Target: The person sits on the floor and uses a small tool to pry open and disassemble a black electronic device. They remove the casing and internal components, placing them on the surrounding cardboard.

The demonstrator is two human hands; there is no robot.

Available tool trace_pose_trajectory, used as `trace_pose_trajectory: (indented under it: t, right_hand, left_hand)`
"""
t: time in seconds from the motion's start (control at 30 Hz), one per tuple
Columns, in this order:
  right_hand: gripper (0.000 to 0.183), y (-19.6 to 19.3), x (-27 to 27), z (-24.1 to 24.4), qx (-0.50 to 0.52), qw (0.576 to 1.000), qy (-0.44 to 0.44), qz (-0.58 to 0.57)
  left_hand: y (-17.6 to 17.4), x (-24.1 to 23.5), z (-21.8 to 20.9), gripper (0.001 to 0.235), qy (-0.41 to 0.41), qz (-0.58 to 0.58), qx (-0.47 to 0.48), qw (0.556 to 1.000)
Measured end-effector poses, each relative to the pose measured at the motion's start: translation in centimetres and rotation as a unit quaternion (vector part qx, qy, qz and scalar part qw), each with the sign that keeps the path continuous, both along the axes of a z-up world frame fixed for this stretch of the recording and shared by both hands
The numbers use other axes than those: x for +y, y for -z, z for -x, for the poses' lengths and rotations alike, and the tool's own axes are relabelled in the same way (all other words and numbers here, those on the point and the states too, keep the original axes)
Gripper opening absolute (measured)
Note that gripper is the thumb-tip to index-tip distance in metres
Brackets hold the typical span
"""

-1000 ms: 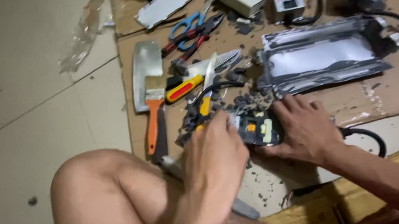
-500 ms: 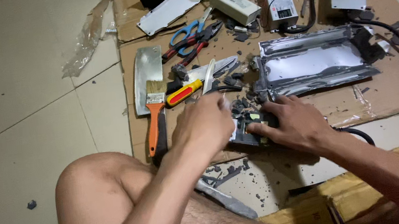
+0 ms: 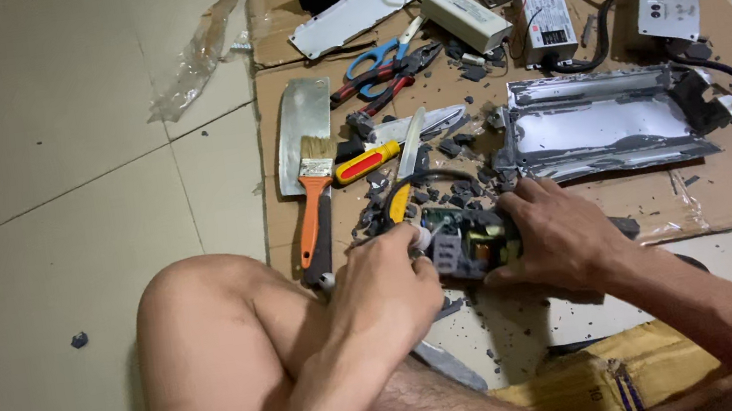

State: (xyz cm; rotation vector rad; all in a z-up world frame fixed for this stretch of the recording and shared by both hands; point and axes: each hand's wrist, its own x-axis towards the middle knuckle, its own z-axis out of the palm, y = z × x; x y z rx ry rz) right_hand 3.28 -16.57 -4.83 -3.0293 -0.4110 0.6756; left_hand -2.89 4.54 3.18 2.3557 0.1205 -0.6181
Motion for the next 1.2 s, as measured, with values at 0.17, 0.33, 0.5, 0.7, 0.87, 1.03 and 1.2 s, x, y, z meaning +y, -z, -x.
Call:
trace_pose_trajectory:
  t: [0.17,0.33,0.5,0.7,0.87,1.03,1.2]
  right_hand:
    - [0.088,0.7,-0.8,0.7,-0.008,0.999,0.017,-0.046]
    - [0.074,0.1,-0.2,1.2,0.019,0.998,0.031,-0.041]
    - [0.079,0.8,-0.4,1.3,-0.009,0.999,0.02,-0.046]
    - [0.074,2.3,-1.2,0.9,-0.02,0.999,-0.022,-0.045]
    - [0.075,2.2,-1.3,1.1,-0.033,0.998,-0.033,-0.042]
    - [0.078,2.7,-1.3,1.2,-0.023,0.998,-0.051,-0.021]
    - [0.059,1.6,-1.0,2.1,-0.036,0.996,-0.076,-0.004]
  left_hand:
    - [0.5,0.1,0.2,0.047,0.003,0.005,-0.007,1.0]
    - [1.5,0.8,0.8,0.039,0.026,-0.029,-0.042,0.998]
    - [0.4,0.6,-0.4,0.035,0.03,-0.07,0.017,0.997]
    - [4.0,-0.3,-8.4,0.023,0.124,-0.107,0.047,0.985]
    - [5.6,-1.8,-12.3,0.021,0.249,-0.22,0.02,0.943]
    - [1.2,-2.1,-4.2,0.027,0.202,-0.163,-0.028,0.965]
    - [1.3,-4.1,-0.3,0.016,0.064,-0.099,-0.032,0.993]
